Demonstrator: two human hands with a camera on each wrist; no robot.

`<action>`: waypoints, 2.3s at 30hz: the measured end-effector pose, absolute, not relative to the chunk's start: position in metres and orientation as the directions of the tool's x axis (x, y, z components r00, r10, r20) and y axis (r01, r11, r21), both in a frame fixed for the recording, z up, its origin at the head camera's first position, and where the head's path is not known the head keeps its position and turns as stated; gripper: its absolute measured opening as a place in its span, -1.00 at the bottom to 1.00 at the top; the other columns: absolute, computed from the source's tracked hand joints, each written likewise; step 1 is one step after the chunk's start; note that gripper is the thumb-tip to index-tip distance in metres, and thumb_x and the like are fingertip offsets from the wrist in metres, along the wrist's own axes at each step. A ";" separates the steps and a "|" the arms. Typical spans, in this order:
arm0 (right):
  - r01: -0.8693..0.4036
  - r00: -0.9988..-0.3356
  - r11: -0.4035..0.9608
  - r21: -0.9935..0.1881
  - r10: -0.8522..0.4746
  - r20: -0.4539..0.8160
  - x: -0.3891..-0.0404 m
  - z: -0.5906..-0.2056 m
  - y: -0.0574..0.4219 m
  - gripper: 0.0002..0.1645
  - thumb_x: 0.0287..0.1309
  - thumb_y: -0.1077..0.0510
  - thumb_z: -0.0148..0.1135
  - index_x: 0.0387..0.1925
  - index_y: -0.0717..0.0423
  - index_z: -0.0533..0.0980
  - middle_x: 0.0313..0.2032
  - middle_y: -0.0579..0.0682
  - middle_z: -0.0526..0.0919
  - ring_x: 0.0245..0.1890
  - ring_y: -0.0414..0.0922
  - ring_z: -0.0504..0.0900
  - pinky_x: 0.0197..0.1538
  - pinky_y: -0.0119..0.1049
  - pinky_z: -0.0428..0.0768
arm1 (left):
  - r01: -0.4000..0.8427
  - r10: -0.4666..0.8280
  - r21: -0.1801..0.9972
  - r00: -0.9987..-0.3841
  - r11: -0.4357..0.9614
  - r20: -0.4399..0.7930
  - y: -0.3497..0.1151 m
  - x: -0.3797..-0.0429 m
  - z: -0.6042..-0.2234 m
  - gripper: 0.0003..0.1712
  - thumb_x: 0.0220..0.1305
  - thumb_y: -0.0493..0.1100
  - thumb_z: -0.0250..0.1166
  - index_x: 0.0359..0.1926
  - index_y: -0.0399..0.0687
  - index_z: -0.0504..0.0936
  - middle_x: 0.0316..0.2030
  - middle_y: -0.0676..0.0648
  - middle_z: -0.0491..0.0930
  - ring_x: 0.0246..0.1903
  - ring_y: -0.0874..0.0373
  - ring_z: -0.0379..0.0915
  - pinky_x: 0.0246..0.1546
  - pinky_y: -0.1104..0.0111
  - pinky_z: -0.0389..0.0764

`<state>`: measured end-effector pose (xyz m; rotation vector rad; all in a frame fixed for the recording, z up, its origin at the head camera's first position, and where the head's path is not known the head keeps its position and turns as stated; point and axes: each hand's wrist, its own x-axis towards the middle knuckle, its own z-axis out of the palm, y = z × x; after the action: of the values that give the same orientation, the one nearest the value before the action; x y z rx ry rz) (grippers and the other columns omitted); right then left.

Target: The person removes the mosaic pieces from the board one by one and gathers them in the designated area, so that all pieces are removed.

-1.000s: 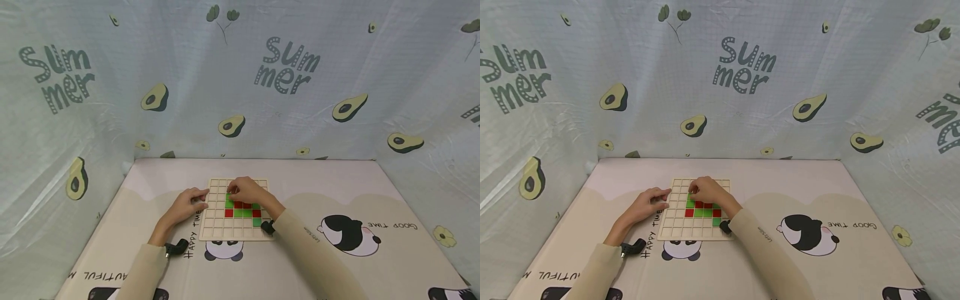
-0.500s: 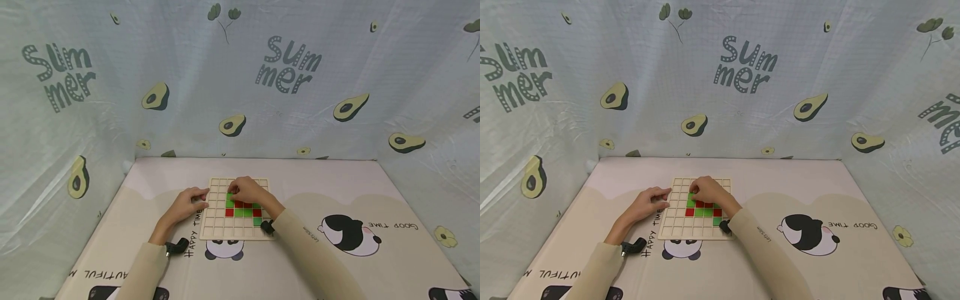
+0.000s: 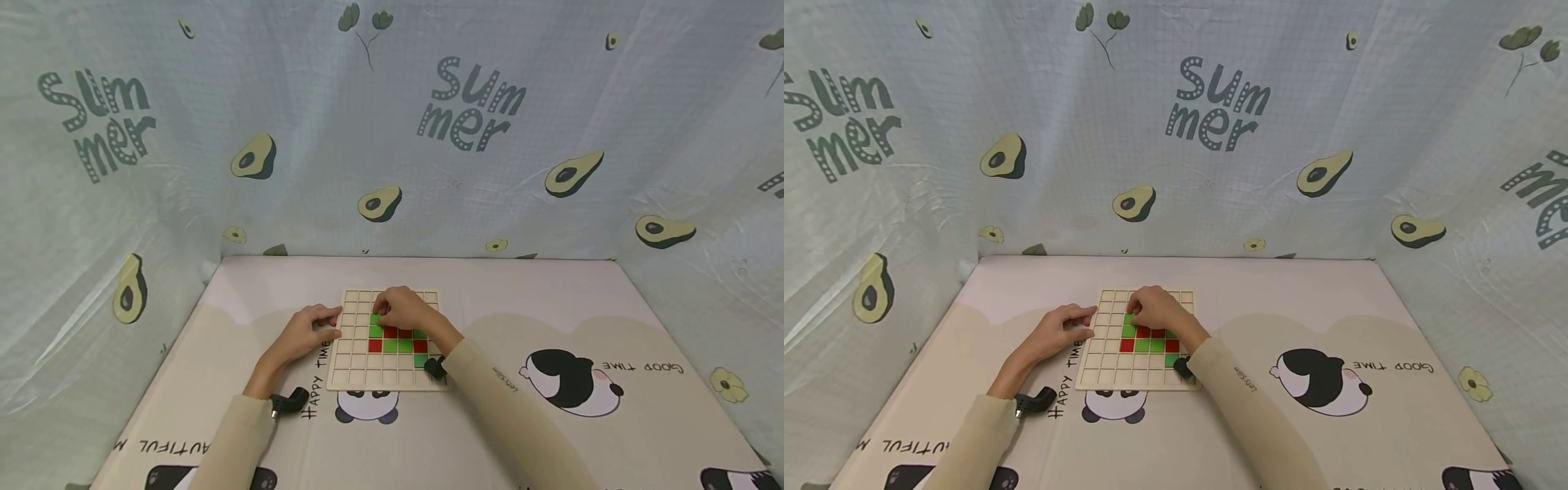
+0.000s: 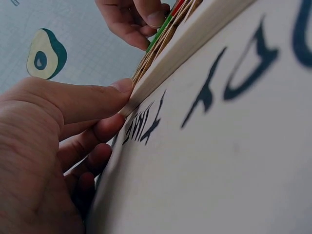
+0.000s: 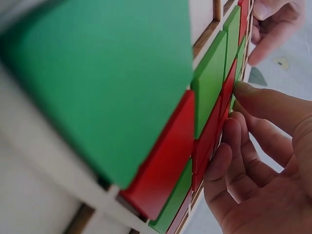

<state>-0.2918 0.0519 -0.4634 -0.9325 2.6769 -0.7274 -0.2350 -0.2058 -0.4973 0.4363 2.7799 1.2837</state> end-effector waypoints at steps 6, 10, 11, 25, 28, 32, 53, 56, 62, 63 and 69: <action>-0.496 -0.787 0.684 -0.534 -0.615 -0.057 -0.293 -0.464 0.050 -0.81 0.27 0.18 0.39 -0.09 0.09 0.72 -0.20 -0.02 0.72 -0.21 -0.17 0.57 -0.03 -0.26 0.59 | 0.236 0.273 0.752 -0.959 0.615 0.077 -0.206 -0.235 -0.498 -0.36 0.27 -0.14 0.45 0.34 -0.22 0.57 -0.20 -0.01 0.61 -0.13 0.09 0.38 -0.02 0.25 0.39; -0.482 -0.790 0.682 -0.550 -0.610 -0.063 -0.293 -0.463 0.050 -0.83 0.25 0.20 0.40 -0.12 0.07 0.69 -0.20 -0.04 0.70 -0.20 -0.17 0.57 -0.02 -0.25 0.59 | 0.240 0.271 0.747 -0.959 0.621 0.083 -0.206 -0.235 -0.498 -0.36 0.26 -0.14 0.45 0.34 -0.22 0.57 -0.21 -0.01 0.60 -0.13 0.10 0.38 -0.04 0.27 0.39; -0.478 -0.791 0.681 -0.554 -0.608 -0.065 -0.293 -0.463 0.050 -0.84 0.25 0.20 0.40 -0.13 0.07 0.68 -0.20 -0.04 0.70 -0.20 -0.16 0.58 -0.02 -0.24 0.59 | 0.241 0.270 0.746 -0.959 0.621 0.084 -0.206 -0.235 -0.498 -0.36 0.26 -0.15 0.45 0.33 -0.22 0.58 -0.21 -0.01 0.60 -0.14 0.10 0.38 -0.04 0.27 0.39; -0.479 -0.782 0.680 -0.556 -0.618 -0.082 -0.292 -0.459 0.050 -0.83 0.25 0.23 0.39 -0.13 0.02 0.65 -0.19 -0.03 0.70 -0.17 -0.14 0.61 -0.01 -0.22 0.61 | 0.242 0.271 0.750 -0.959 0.615 0.087 -0.206 -0.236 -0.499 -0.36 0.24 -0.15 0.46 0.33 -0.23 0.58 -0.22 0.00 0.60 -0.15 0.10 0.38 -0.03 0.27 0.40; -0.482 -0.774 0.678 -0.555 -0.626 -0.093 -0.292 -0.459 0.050 -0.80 0.24 0.22 0.41 -0.10 0.02 0.68 -0.18 -0.03 0.72 -0.15 -0.15 0.63 0.00 -0.23 0.62 | 0.244 0.273 0.754 -0.958 0.610 0.090 -0.207 -0.236 -0.500 -0.36 0.24 -0.15 0.46 0.32 -0.22 0.59 -0.22 0.00 0.61 -0.14 0.11 0.39 -0.04 0.30 0.41; -0.477 -0.772 0.678 -0.559 -0.628 -0.103 -0.293 -0.459 0.050 -0.76 0.22 0.20 0.44 -0.07 0.04 0.69 -0.17 -0.03 0.73 -0.15 -0.14 0.64 0.01 -0.22 0.62 | 0.254 0.276 0.760 -0.956 0.598 0.103 -0.208 -0.236 -0.500 -0.37 0.23 -0.16 0.47 0.31 -0.23 0.60 -0.21 0.00 0.62 -0.14 0.12 0.40 -0.03 0.31 0.42; -0.472 -0.808 0.659 -0.586 -0.590 -0.012 -0.292 -0.453 0.070 -0.70 0.22 0.21 0.35 0.00 0.01 0.71 -0.09 -0.05 0.74 -0.22 -0.19 0.62 -0.08 -0.30 0.62 | 0.263 0.285 0.764 -0.952 0.589 0.109 -0.207 -0.237 -0.501 -0.36 0.25 -0.14 0.47 0.32 -0.24 0.59 -0.21 -0.01 0.61 -0.17 0.13 0.40 -0.05 0.34 0.43; -0.472 -0.814 0.654 -0.591 -0.581 0.009 -0.291 -0.451 0.077 -0.70 0.23 0.21 0.34 0.01 0.01 0.71 -0.10 -0.06 0.73 -0.22 -0.20 0.63 -0.10 -0.31 0.62 | 0.261 0.282 0.759 -0.953 0.596 0.106 -0.207 -0.236 -0.501 -0.36 0.26 -0.13 0.47 0.33 -0.23 0.58 -0.21 -0.01 0.61 -0.16 0.13 0.40 -0.05 0.32 0.43; -0.514 -0.805 0.635 -0.577 -0.589 0.070 -0.284 -0.444 0.092 -0.68 0.23 0.21 0.36 0.03 0.06 0.70 -0.10 -0.05 0.74 -0.25 -0.21 0.64 -0.12 -0.32 0.61 | 0.257 0.278 0.756 -0.955 0.602 0.103 -0.207 -0.234 -0.500 -0.36 0.27 -0.12 0.46 0.33 -0.24 0.58 -0.21 0.00 0.61 -0.16 0.13 0.39 -0.05 0.32 0.42; -0.519 -0.805 0.634 -0.573 -0.589 0.077 -0.283 -0.443 0.095 -0.68 0.23 0.21 0.36 0.03 0.06 0.70 -0.10 -0.05 0.74 -0.25 -0.21 0.64 -0.13 -0.32 0.61 | 0.257 0.277 0.756 -0.955 0.602 0.104 -0.207 -0.233 -0.500 -0.36 0.26 -0.12 0.46 0.33 -0.24 0.58 -0.21 0.00 0.61 -0.16 0.13 0.38 -0.05 0.32 0.41; -0.521 -0.810 0.639 -0.565 -0.579 0.092 -0.275 -0.436 0.109 -0.67 0.23 0.22 0.35 0.04 0.08 0.70 -0.10 -0.03 0.74 -0.25 -0.22 0.65 -0.11 -0.32 0.61 | 0.256 0.274 0.757 -0.956 0.601 0.106 -0.207 -0.232 -0.500 -0.36 0.25 -0.14 0.47 0.32 -0.25 0.58 -0.20 0.00 0.62 -0.17 0.13 0.39 -0.06 0.35 0.43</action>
<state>-0.2747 0.1090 -0.4363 -0.9270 2.7552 -0.9029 -0.2322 -0.2073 -0.5001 0.4616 2.7922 1.3144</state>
